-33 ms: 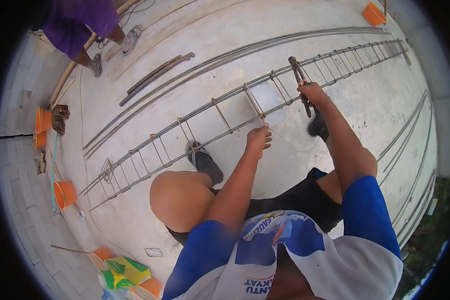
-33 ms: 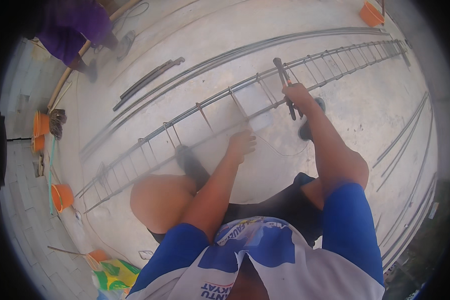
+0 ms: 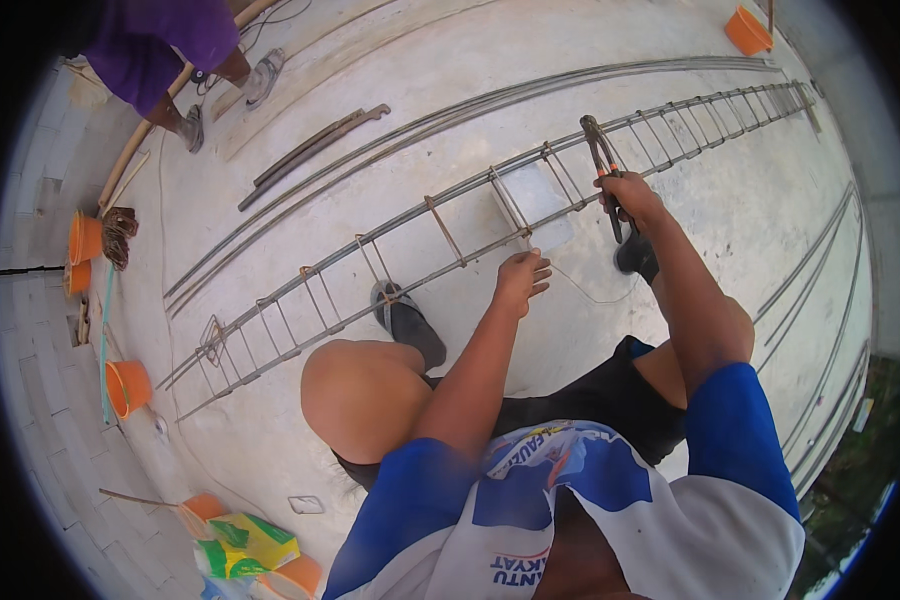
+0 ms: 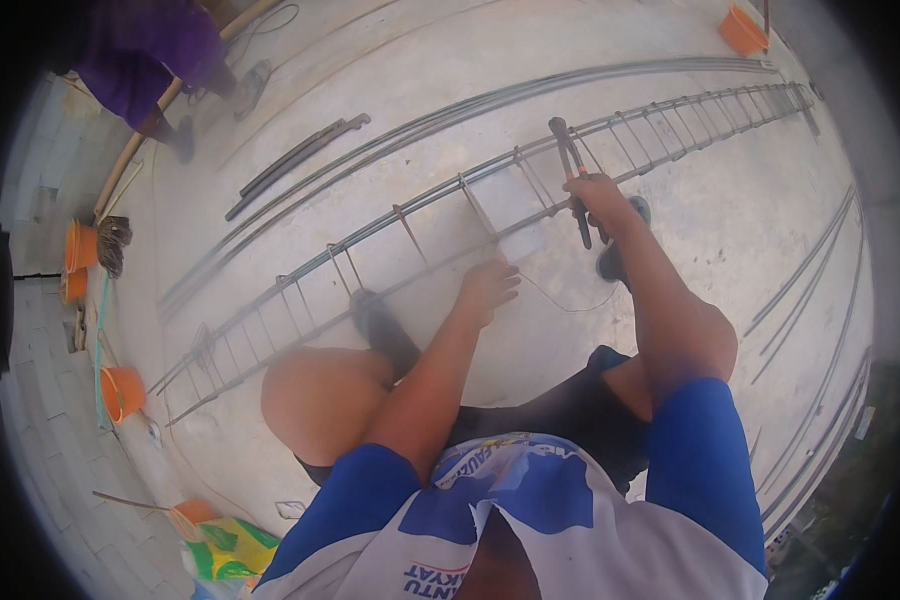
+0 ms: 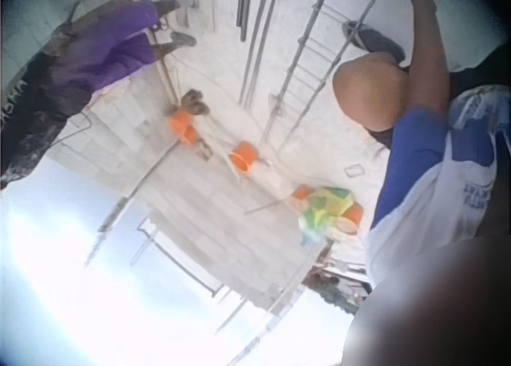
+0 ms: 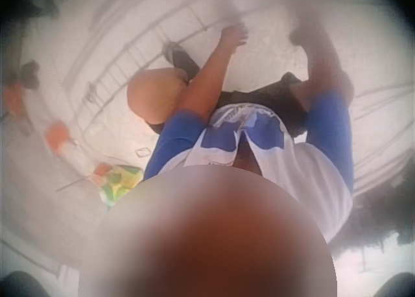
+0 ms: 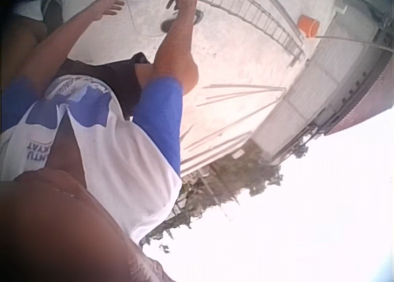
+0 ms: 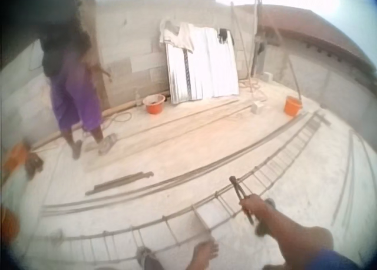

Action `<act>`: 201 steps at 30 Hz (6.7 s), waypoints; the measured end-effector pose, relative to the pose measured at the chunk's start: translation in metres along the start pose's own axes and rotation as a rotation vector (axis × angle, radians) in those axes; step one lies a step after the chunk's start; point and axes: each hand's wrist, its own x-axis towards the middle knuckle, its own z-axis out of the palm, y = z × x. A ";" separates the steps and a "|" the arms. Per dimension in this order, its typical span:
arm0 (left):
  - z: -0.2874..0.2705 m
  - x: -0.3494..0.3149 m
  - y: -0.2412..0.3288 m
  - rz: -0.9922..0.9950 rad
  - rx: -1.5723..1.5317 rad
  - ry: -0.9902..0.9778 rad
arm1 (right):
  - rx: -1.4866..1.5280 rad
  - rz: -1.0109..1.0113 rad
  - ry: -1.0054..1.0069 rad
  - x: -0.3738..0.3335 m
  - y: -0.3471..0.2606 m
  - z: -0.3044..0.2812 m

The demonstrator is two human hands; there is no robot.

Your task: The person assembles a metal ladder frame on a rooftop by wrapping wire around the joints and twisting it with pliers. The person repeatedly picks up wire, wraps it around the ladder rungs, and uses pliers to tighten the connections.

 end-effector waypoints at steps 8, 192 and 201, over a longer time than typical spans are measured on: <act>0.010 0.005 0.001 0.095 -0.031 -0.070 | -0.379 0.034 -0.279 -0.114 0.002 0.032; 0.032 0.005 -0.005 1.278 1.609 -0.308 | 0.048 0.473 -0.487 -0.146 0.041 0.058; 0.053 -0.018 0.040 0.775 1.702 -0.226 | 0.312 0.350 -0.558 -0.158 0.032 0.032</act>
